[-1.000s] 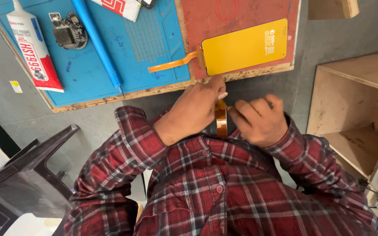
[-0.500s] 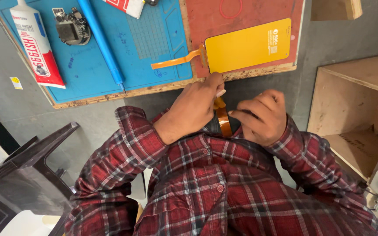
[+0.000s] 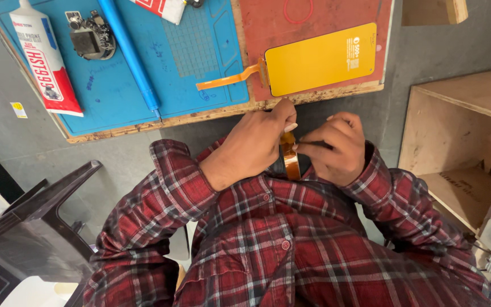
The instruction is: The person removes a yellow battery from a disassembled smartphone, places it on the workbench, and applies adhesive tape to its edges. They then reposition the battery and continue applying tape to secure it.
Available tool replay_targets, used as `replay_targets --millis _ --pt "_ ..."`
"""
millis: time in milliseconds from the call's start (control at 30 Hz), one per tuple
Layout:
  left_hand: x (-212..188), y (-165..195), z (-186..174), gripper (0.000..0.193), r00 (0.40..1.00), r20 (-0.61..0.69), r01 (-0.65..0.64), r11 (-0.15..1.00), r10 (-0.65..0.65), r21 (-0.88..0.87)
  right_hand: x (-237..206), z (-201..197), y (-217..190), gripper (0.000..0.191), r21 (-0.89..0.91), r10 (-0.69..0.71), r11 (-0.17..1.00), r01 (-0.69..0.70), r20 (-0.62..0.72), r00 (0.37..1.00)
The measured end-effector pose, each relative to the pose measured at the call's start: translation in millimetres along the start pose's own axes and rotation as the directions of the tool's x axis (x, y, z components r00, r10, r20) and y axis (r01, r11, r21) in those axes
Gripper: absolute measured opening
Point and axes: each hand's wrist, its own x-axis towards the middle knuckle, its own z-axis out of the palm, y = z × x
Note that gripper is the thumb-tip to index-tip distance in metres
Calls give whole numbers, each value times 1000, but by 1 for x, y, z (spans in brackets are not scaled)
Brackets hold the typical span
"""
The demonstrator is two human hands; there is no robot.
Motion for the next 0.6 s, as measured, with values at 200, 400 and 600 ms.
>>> replay_targets --millis 200,400,600 --pt "-3 1 1 32 1000 16 7 1000 -6 -30 -4 5 7 26 197 81 977 -82 11 997" --pt "-4 0 2 33 1000 18 19 999 -18 -47 -5 7 2 25 247 57 967 -58 12 998" --pt "-3 -1 2 32 1000 3 -1 998 1 -66 -6 8 9 27 263 66 962 -69 19 998"
